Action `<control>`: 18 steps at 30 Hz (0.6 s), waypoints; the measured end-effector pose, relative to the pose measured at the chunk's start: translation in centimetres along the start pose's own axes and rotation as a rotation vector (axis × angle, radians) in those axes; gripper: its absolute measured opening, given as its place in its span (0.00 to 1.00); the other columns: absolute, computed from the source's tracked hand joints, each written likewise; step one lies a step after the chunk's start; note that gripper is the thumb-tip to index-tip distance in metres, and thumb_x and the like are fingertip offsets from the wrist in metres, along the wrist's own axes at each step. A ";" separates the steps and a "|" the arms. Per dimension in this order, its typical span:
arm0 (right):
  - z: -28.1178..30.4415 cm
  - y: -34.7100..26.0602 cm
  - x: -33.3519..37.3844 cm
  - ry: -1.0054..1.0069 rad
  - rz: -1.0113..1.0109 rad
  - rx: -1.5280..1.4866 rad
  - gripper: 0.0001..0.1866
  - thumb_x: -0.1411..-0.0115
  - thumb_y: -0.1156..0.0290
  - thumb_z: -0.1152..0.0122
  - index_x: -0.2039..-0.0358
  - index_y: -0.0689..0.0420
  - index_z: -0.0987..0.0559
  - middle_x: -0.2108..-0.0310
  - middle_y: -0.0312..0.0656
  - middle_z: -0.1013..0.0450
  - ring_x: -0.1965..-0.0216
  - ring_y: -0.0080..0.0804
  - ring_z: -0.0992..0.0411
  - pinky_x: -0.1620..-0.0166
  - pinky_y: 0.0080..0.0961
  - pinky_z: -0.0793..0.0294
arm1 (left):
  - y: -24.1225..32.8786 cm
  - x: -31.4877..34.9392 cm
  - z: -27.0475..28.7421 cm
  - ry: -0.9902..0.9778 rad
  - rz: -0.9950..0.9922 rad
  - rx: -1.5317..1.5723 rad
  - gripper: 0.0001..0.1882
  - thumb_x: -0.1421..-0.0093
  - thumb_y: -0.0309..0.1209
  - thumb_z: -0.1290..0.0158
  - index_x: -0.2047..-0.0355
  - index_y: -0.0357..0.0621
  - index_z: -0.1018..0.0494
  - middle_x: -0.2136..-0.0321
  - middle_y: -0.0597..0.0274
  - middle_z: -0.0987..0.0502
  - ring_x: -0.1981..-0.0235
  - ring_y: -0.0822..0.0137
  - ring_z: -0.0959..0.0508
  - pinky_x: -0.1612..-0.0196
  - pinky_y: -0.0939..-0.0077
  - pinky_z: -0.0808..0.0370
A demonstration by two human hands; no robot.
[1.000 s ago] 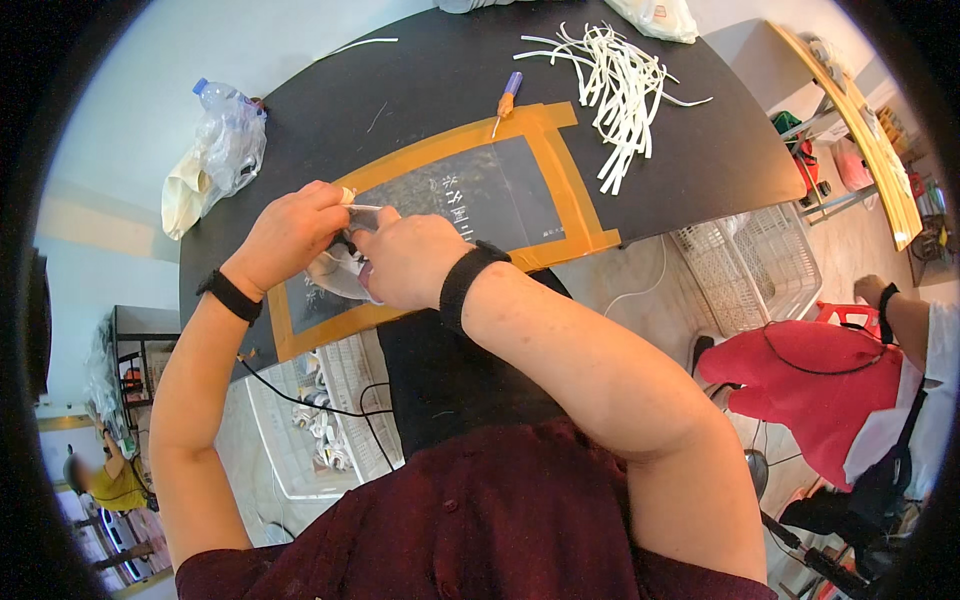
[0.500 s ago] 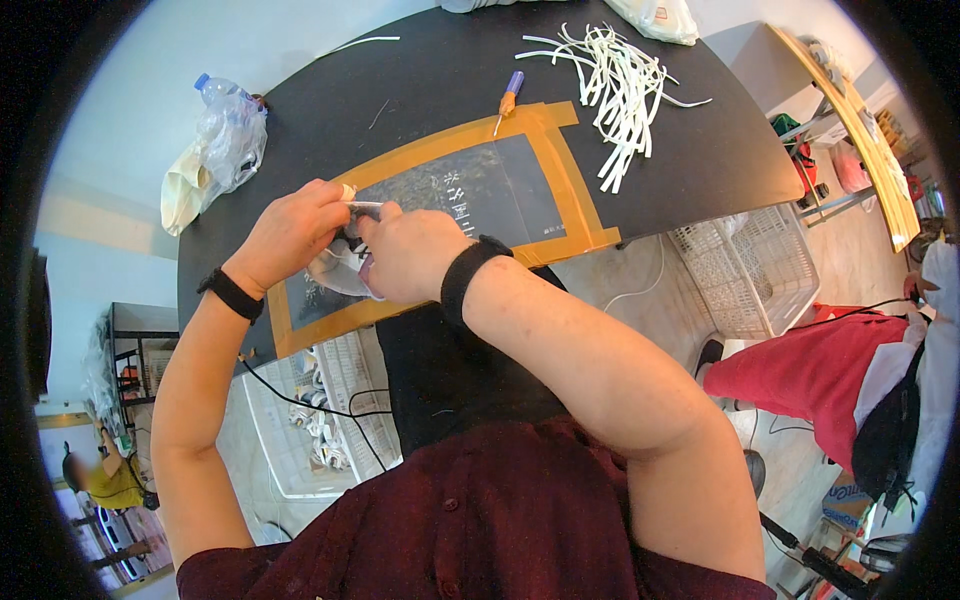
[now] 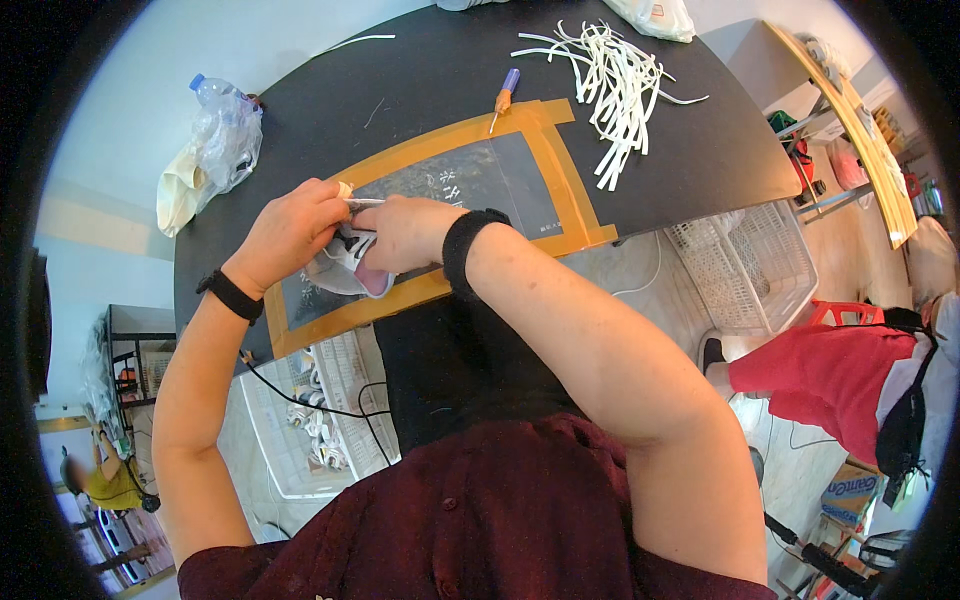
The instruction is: Assembling a shoe upper by threading white strips through designated slots.
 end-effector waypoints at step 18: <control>-0.9 -2.2 1.5 0.084 -0.109 0.246 0.30 0.46 0.57 0.40 0.41 0.46 0.27 0.47 0.52 0.32 0.49 0.48 0.27 0.48 0.39 0.26 | 0.7 0.2 0.8 0.002 -0.090 -0.178 0.10 0.55 0.23 0.42 0.70 0.46 0.27 0.62 0.62 0.26 0.59 0.58 0.25 0.61 0.64 0.24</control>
Point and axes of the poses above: each hand's wrist, its own x-axis away from the middle knuckle, its own z-axis out of the back of the hand, y = z × x, the point moved 1 cm from there along -x, towards the middle knuckle
